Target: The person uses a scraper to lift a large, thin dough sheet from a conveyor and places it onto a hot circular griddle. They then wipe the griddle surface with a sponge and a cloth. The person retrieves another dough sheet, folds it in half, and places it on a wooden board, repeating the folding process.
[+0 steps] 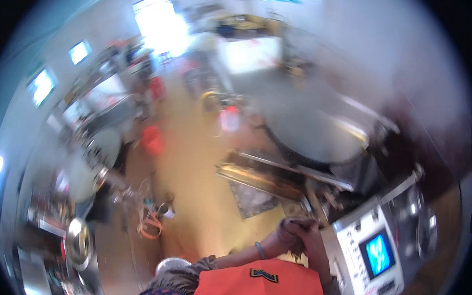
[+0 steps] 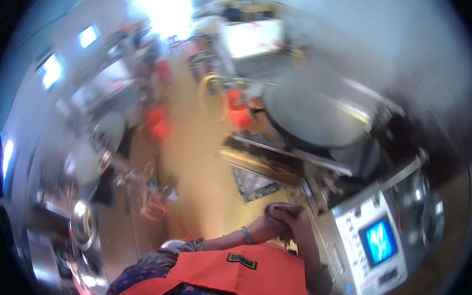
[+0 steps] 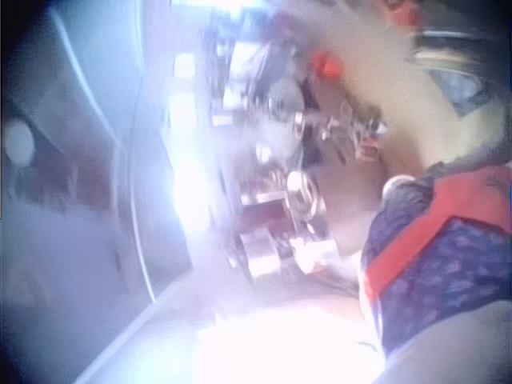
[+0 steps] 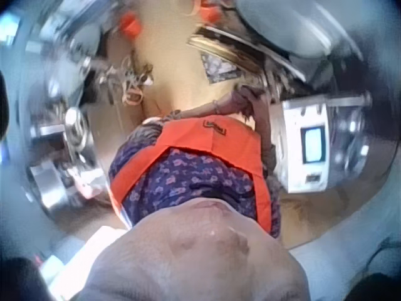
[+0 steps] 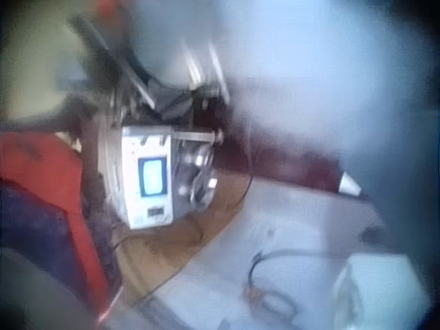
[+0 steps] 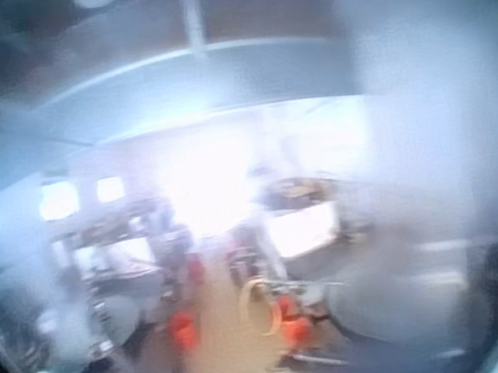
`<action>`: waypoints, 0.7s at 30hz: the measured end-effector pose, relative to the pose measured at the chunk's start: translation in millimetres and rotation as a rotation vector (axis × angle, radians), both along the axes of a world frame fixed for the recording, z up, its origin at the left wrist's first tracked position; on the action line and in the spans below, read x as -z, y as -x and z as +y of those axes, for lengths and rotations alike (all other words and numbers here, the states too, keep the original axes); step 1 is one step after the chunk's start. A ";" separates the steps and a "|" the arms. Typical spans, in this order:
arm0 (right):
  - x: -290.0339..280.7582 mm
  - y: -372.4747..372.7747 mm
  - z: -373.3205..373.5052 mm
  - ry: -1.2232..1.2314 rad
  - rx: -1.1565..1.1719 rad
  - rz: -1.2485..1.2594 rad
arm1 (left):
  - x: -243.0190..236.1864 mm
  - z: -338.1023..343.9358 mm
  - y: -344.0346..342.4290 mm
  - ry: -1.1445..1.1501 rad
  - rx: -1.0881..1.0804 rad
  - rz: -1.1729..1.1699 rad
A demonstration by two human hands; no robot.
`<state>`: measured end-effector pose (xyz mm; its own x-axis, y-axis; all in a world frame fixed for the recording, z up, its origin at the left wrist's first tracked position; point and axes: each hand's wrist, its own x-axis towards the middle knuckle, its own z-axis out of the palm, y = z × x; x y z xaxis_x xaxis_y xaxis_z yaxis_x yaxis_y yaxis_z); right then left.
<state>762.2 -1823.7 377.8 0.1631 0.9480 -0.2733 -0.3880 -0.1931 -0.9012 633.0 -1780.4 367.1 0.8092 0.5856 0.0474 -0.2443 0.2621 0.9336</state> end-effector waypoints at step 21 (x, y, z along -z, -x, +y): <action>30.3 -53.4 -55.6 -0.464 0.033 -1.194 | 74.0 1.2 -55.6 -0.588 0.232 0.353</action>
